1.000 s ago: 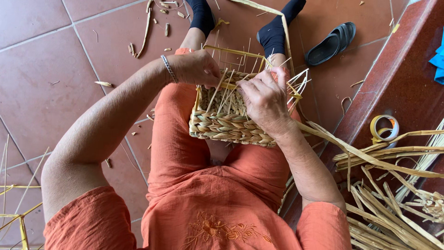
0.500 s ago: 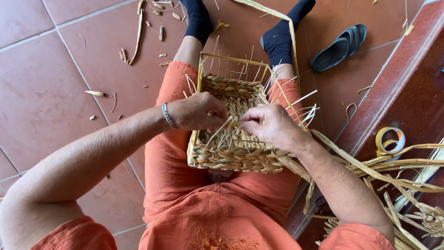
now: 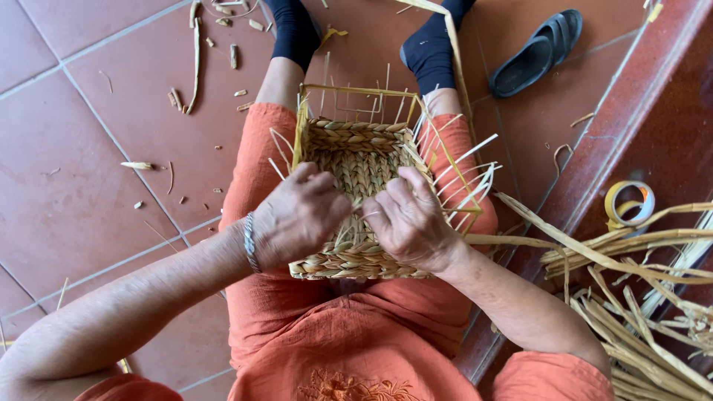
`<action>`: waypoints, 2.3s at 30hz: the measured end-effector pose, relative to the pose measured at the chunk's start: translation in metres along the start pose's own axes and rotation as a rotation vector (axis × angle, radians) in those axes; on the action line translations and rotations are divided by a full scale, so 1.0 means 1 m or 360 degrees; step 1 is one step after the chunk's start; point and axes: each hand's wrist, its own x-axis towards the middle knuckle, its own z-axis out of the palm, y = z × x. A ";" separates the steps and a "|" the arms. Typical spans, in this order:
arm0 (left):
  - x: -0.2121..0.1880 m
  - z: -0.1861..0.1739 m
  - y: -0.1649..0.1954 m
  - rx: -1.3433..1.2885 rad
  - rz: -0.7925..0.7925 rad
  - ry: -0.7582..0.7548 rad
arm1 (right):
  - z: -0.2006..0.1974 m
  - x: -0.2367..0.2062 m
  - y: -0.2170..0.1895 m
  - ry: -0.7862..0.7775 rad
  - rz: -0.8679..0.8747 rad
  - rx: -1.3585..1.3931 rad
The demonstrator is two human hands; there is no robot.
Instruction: The person weaves a rectangular basket using dried palm leaves and a yellow wire frame. They interlace the leaves through the frame, trim excess material with scissors, and continue adding rows to build up the basket walls.
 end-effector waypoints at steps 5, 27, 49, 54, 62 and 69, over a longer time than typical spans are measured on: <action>0.007 0.002 -0.026 -0.1075 -0.0485 -0.0364 | 0.007 -0.011 -0.001 0.0049 0.0000 0.0018; -0.041 -0.021 -0.012 -0.0290 -0.0481 0.0153 | -0.043 -0.038 0.012 0.0126 0.0463 0.0019; 0.047 0.114 0.151 0.0015 -0.0149 0.0437 | -0.066 -0.211 0.022 -0.0010 0.1406 0.0783; 0.049 0.115 0.148 -0.0116 -0.0210 0.0361 | -0.117 -0.198 -0.001 0.0035 0.1377 0.0459; 0.064 0.111 0.165 -0.0336 -0.0167 0.0486 | -0.110 -0.189 -0.061 0.0250 0.1110 0.1759; 0.029 0.107 0.150 -0.1234 -0.0355 0.0623 | -0.014 -0.227 -0.078 0.0051 0.1943 0.2036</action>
